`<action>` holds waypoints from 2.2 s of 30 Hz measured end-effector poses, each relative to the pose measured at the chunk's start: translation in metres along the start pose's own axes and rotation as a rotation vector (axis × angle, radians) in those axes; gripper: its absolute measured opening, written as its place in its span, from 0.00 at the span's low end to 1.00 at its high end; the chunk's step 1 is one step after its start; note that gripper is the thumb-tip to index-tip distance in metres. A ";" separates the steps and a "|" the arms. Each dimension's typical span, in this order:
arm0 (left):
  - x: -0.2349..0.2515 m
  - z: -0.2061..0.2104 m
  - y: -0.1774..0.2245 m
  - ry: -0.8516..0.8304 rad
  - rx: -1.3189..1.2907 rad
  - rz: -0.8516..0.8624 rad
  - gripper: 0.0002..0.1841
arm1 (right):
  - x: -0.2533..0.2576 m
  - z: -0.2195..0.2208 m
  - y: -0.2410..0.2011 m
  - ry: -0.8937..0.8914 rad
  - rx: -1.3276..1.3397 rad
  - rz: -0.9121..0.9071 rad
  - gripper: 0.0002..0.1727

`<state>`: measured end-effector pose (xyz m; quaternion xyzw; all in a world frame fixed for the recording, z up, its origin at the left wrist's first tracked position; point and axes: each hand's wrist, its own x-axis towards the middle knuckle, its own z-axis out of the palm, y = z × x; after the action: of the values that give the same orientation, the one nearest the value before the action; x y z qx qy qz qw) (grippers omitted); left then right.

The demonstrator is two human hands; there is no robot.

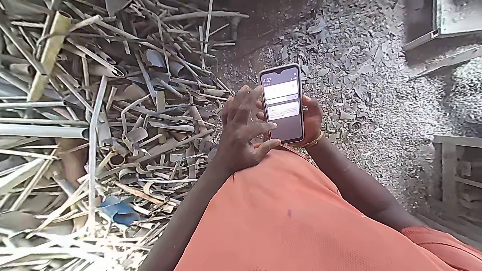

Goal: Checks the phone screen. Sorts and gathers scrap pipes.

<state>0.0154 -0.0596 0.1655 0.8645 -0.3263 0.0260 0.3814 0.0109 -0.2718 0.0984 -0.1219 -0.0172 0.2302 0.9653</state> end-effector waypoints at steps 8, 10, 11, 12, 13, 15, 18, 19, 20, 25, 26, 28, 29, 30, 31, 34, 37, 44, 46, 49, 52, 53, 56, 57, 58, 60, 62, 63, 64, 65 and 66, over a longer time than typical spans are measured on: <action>0.002 0.000 -0.003 -0.009 0.011 -0.009 0.17 | 0.005 -0.002 -0.002 -0.023 0.010 0.001 0.25; 0.002 0.000 -0.004 -0.001 0.007 -0.009 0.17 | 0.005 -0.003 -0.001 -0.014 0.002 -0.012 0.24; 0.003 0.001 -0.004 0.004 0.008 -0.007 0.17 | 0.006 -0.002 -0.002 -0.013 -0.004 -0.014 0.24; 0.003 0.000 -0.004 0.008 0.009 -0.004 0.17 | 0.007 -0.002 -0.002 -0.022 -0.005 -0.007 0.24; 0.004 0.000 -0.005 0.008 0.011 -0.003 0.17 | 0.007 -0.002 -0.002 -0.027 -0.008 -0.002 0.25; 0.004 0.000 -0.005 0.001 0.010 -0.005 0.17 | 0.007 -0.003 -0.003 -0.031 -0.015 0.005 0.25; 0.005 0.002 -0.007 0.011 0.007 -0.003 0.16 | 0.008 -0.003 -0.003 -0.007 -0.013 0.009 0.25; 0.005 0.003 -0.008 0.016 0.006 -0.004 0.16 | 0.008 -0.003 -0.004 -0.009 0.002 0.017 0.24; 0.006 0.003 -0.008 0.018 0.003 -0.005 0.16 | 0.009 -0.003 -0.005 -0.013 0.012 0.021 0.24; 0.009 0.000 -0.008 0.006 0.030 -0.034 0.16 | 0.013 -0.005 -0.004 0.011 -0.017 -0.022 0.23; 0.010 0.000 -0.007 0.019 0.055 -0.053 0.18 | 0.013 -0.005 -0.005 0.007 -0.015 -0.017 0.23; 0.010 -0.002 -0.006 0.064 0.109 -0.118 0.26 | 0.015 -0.002 -0.006 -0.009 -0.005 0.009 0.24; 0.010 -0.003 -0.007 0.100 0.117 -0.155 0.29 | 0.016 0.001 -0.007 -0.043 0.018 0.036 0.25; 0.009 -0.004 -0.007 0.149 0.109 -0.173 0.32 | 0.017 0.005 -0.009 -0.097 0.070 0.073 0.27; 0.008 -0.005 -0.008 0.201 0.093 -0.176 0.32 | 0.019 0.007 -0.009 -0.126 0.116 0.096 0.28; 0.007 -0.007 -0.009 0.267 0.084 -0.194 0.31 | 0.023 0.003 -0.008 -0.130 0.167 0.147 0.33; 0.007 -0.007 -0.011 0.251 0.088 -0.232 0.33 | 0.026 0.001 -0.009 -0.107 0.151 0.153 0.33; 0.006 -0.010 -0.010 0.258 0.087 -0.253 0.33 | 0.029 0.002 -0.010 -0.101 0.159 0.173 0.33; 0.006 -0.010 -0.009 0.255 0.071 -0.237 0.31 | 0.029 0.002 -0.010 -0.100 0.158 0.176 0.34; 0.008 -0.012 -0.006 0.235 0.092 -0.198 0.28 | 0.029 0.004 -0.010 -0.145 0.155 0.186 0.33; 0.015 -0.017 0.000 0.192 0.169 -0.163 0.33 | 0.024 0.008 -0.009 -0.155 0.081 0.132 0.28; 0.018 -0.018 0.001 0.181 0.195 -0.161 0.35 | 0.023 0.006 -0.007 -0.131 0.052 0.105 0.27; 0.026 -0.017 -0.002 0.258 0.235 -0.104 0.37 | 0.021 0.005 -0.004 -0.134 0.074 0.134 0.32; 0.027 -0.018 -0.001 0.274 0.241 -0.090 0.37 | 0.019 0.006 -0.004 -0.123 0.071 0.140 0.33; 0.028 -0.019 0.000 0.275 0.244 -0.083 0.37 | 0.016 0.008 -0.003 -0.125 0.071 0.145 0.33; 0.027 -0.020 0.002 0.275 0.233 -0.076 0.37 | 0.012 0.014 -0.003 -0.133 0.058 0.135 0.32; 0.025 -0.019 0.004 0.284 0.227 -0.069 0.37 | 0.009 0.018 -0.004 -0.163 0.049 0.097 0.27; 0.024 -0.019 0.005 0.282 0.217 -0.072 0.36 | 0.009 0.020 -0.004 -0.171 0.042 0.085 0.26; 0.022 -0.019 0.007 0.283 0.205 -0.080 0.36 | 0.007 0.021 -0.003 -0.161 0.042 0.086 0.27; 0.021 -0.019 0.009 0.278 0.203 -0.090 0.37 | 0.006 0.021 -0.002 -0.131 0.040 0.099 0.29; 0.019 -0.020 0.009 0.276 0.202 -0.090 0.37 | 0.004 0.022 0.000 -0.106 0.030 0.112 0.30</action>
<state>0.0292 -0.0615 0.1910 0.9003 -0.2275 0.1601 0.3348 0.0129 -0.2651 0.1197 -0.0960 -0.0581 0.2901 0.9504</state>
